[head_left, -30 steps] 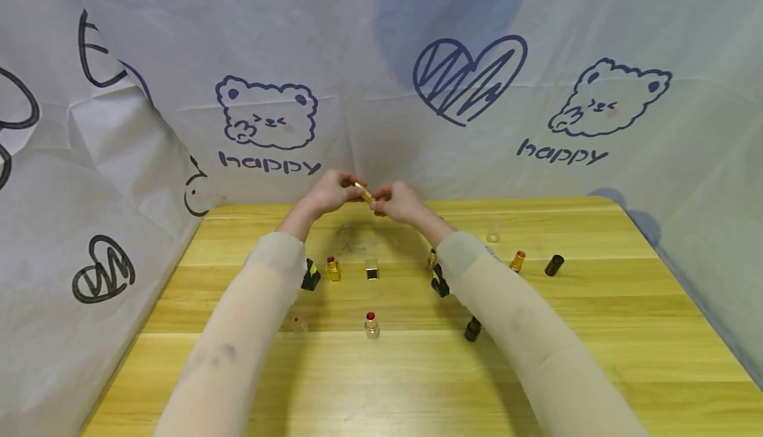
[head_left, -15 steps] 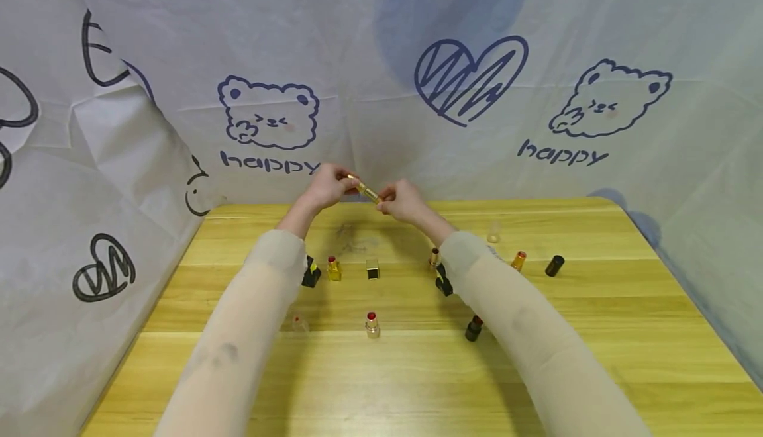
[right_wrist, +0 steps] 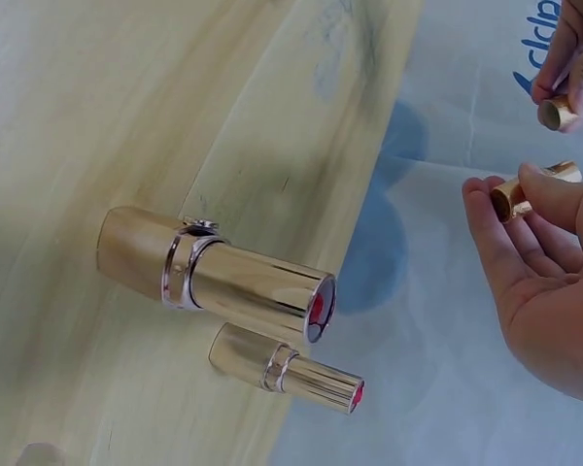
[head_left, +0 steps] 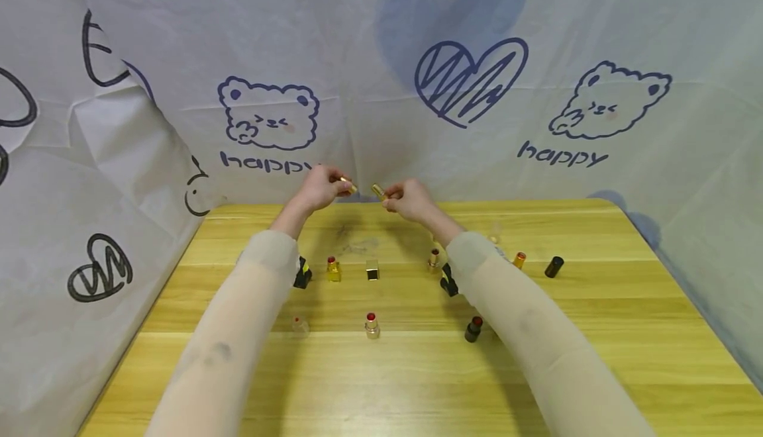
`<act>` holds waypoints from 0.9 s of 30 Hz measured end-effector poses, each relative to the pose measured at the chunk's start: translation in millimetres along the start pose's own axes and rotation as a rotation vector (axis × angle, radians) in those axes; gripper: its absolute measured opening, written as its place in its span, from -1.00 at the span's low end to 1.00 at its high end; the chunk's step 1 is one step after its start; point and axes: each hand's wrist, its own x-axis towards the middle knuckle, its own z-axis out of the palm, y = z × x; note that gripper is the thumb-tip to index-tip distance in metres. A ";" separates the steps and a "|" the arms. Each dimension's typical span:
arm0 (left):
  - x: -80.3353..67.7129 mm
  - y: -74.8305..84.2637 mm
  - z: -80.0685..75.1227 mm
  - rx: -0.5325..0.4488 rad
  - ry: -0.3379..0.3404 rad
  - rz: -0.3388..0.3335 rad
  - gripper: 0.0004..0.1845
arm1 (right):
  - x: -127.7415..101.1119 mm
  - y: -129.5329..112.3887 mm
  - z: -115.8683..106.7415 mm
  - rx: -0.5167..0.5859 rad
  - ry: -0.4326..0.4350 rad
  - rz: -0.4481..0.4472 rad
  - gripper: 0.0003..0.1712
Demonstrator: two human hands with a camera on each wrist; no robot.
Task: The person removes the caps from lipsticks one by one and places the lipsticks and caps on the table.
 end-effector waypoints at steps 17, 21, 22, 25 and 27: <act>5.9 -0.6 3.5 0.527 -0.155 0.047 -0.80 | 9.4 -4.6 27.8 -0.115 0.042 0.025 -0.67; 7.1 -2.5 5.4 0.582 -0.213 0.031 -0.76 | 12.4 -4.5 40.3 -0.222 0.054 0.053 -0.87; 7.3 -2.7 6.0 0.589 -0.227 0.024 -0.74 | 12.6 -4.3 43.1 -0.244 0.056 0.065 -0.85; 8.2 -3.5 7.8 0.623 -0.256 0.000 -0.68 | 12.2 -3.7 50.4 -0.267 0.045 0.104 -0.70; 8.4 -3.8 9.1 0.639 -0.272 -0.014 -0.66 | 11.6 -2.4 54.4 -0.268 0.038 0.136 -0.66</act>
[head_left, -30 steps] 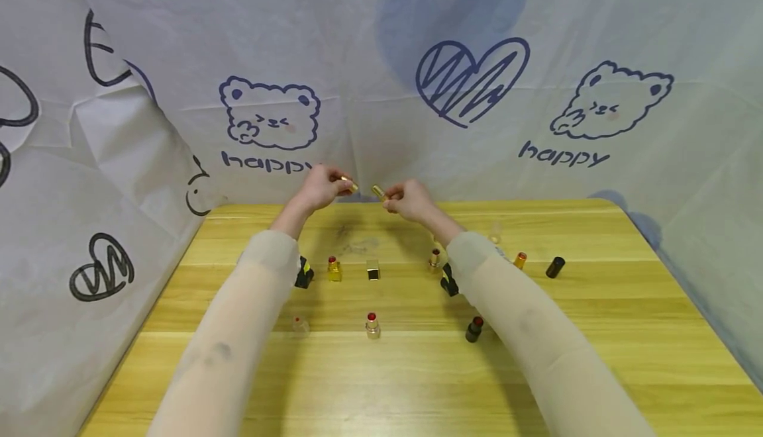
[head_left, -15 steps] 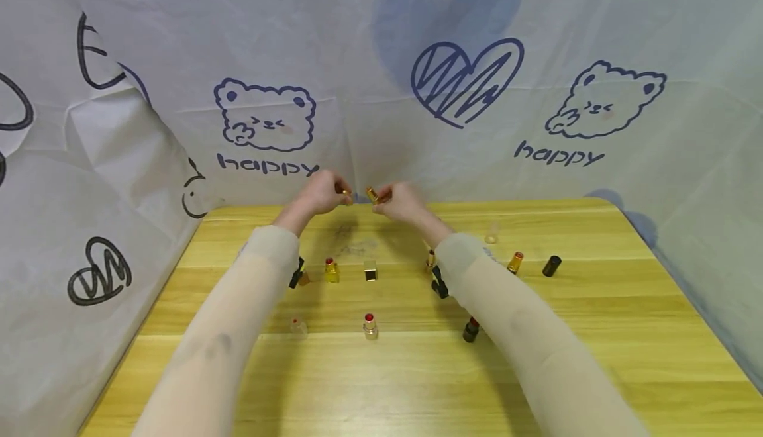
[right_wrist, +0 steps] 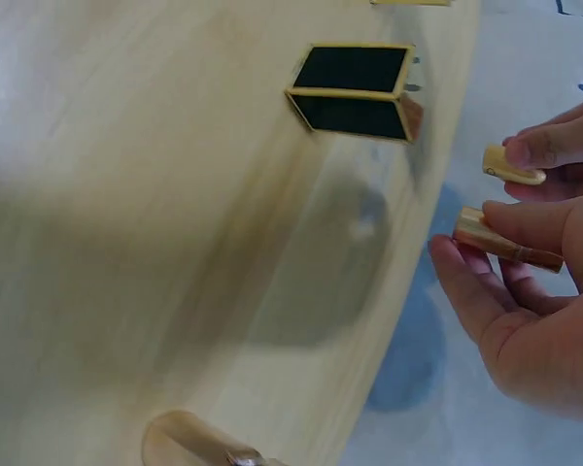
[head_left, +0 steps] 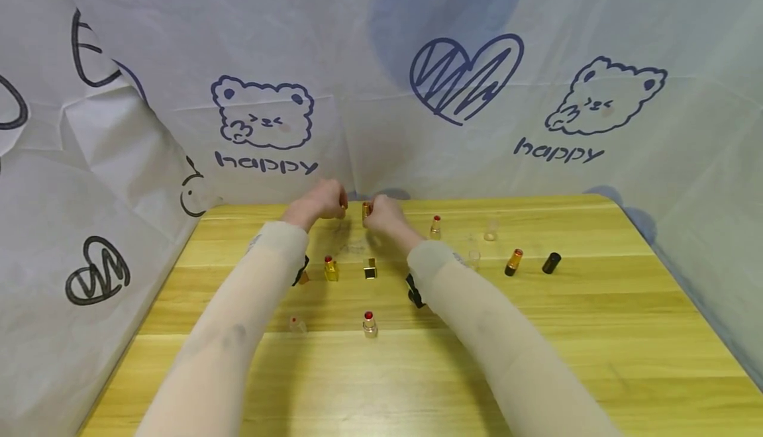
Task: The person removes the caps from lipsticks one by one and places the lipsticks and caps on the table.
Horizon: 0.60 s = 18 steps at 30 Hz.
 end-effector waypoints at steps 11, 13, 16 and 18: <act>-4.0 3.2 4.2 0.088 -0.054 0.005 -0.70 | 1.1 4.6 16.7 -0.073 -0.015 0.031 -0.55; -4.3 2.8 5.4 0.091 -0.069 -0.001 -0.70 | 1.0 5.6 18.3 -0.085 -0.013 0.026 -0.54; -4.5 1.3 7.2 0.094 -0.097 -0.011 -0.68 | 1.9 7.2 20.7 -0.088 -0.017 0.029 -0.53; -4.7 0.1 8.4 0.101 -0.114 -0.022 -0.67 | 3.3 8.0 22.3 -0.077 -0.022 0.037 -0.52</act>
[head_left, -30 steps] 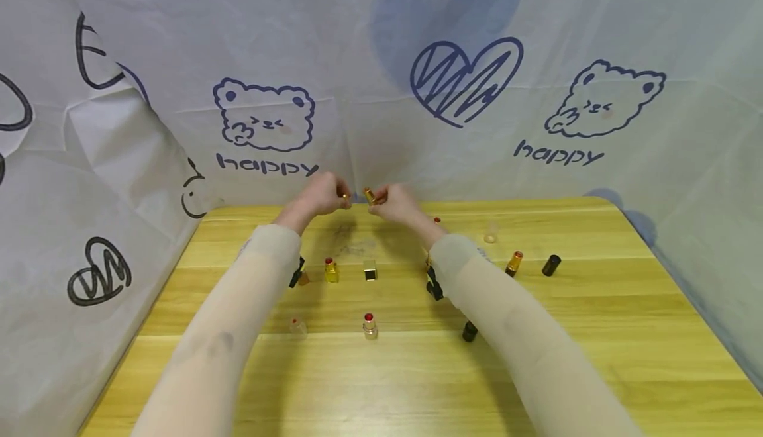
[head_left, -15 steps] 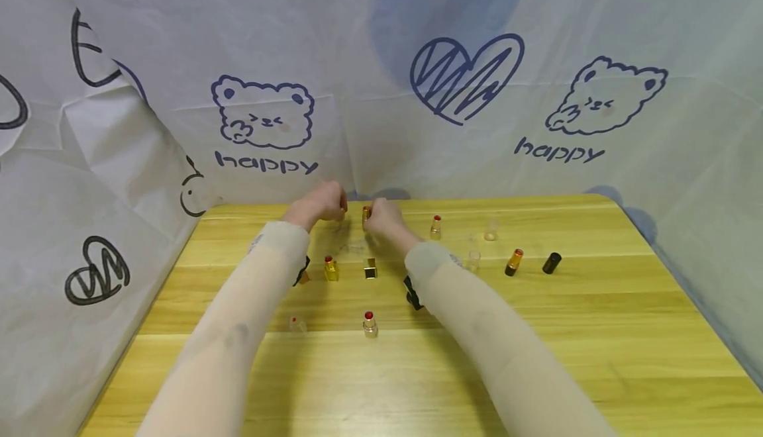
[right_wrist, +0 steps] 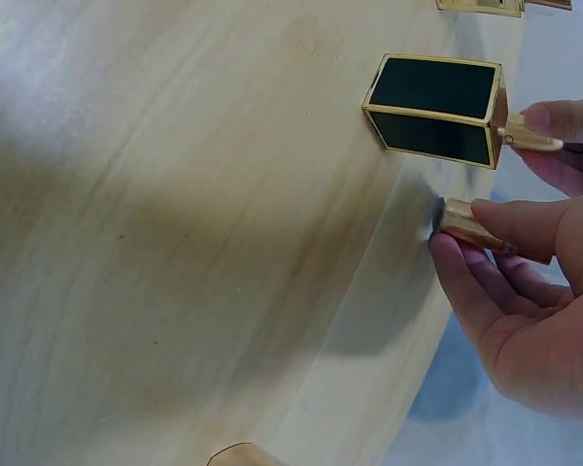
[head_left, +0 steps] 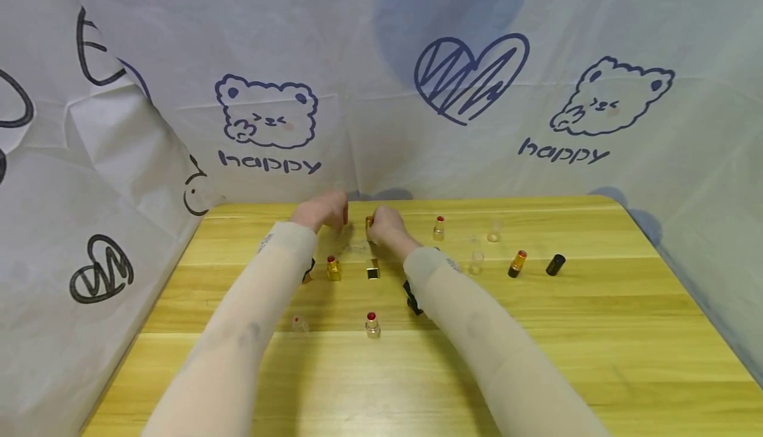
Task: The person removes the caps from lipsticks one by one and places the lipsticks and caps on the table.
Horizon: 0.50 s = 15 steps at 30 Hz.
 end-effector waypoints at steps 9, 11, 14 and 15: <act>8.9 -1.9 4.6 0.029 -0.072 -0.071 -0.80 | -2.1 1.1 1.1 -0.009 0.017 0.010 -0.63; 10.7 -2.6 5.8 0.038 -0.083 -0.083 -0.70 | -4.4 0.9 0.2 -0.024 0.020 0.001 -0.63; 9.7 -2.5 6.2 0.059 -0.087 -0.080 -0.68 | -5.7 0.5 -0.9 -0.031 0.018 -0.001 -0.63; 9.3 -2.5 6.2 0.071 -0.088 -0.079 -0.69 | -5.9 0.5 -1.1 -0.034 0.018 -0.002 -0.63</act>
